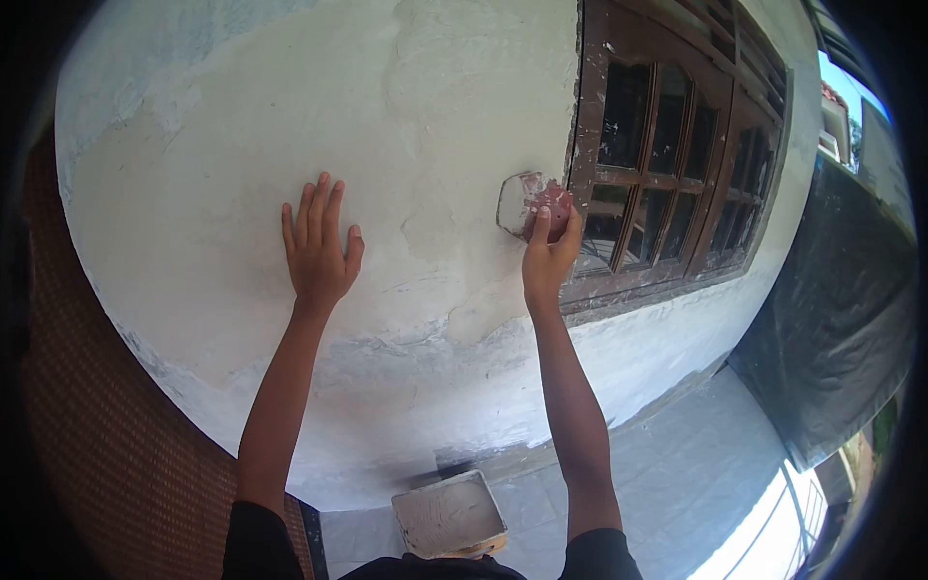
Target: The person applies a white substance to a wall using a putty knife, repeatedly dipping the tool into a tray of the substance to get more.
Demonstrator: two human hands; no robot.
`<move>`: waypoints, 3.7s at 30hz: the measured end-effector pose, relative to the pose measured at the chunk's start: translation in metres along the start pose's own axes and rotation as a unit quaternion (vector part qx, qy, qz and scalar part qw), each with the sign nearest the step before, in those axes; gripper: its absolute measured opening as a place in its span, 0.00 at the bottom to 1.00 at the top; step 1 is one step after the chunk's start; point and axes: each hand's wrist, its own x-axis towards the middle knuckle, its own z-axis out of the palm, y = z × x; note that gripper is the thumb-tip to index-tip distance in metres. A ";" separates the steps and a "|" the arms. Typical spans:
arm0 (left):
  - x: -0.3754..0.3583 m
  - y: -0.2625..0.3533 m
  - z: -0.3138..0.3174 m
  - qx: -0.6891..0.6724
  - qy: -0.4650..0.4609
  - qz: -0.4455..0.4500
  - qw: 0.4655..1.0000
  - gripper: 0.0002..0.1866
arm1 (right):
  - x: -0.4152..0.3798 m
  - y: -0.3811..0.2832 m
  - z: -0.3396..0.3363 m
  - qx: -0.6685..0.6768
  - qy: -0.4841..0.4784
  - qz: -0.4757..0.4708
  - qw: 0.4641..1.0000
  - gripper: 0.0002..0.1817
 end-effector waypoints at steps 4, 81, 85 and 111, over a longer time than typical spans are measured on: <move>0.000 0.000 0.000 -0.002 -0.002 -0.002 1.000 0.30 | 0.003 -0.006 -0.002 0.111 0.043 0.060 0.991 0.19; -0.002 -0.001 0.002 -0.006 0.003 -0.002 1.000 0.30 | 0.019 0.029 -0.046 -0.049 -0.052 -0.041 0.997 0.19; -0.001 -0.001 0.001 -0.006 -0.006 -0.008 1.000 0.30 | 0.038 0.060 -0.064 0.065 0.205 0.096 0.972 0.21; -0.001 0.000 0.001 0.000 0.003 -0.001 1.000 0.29 | 0.024 0.030 -0.056 0.110 -0.001 0.019 0.994 0.19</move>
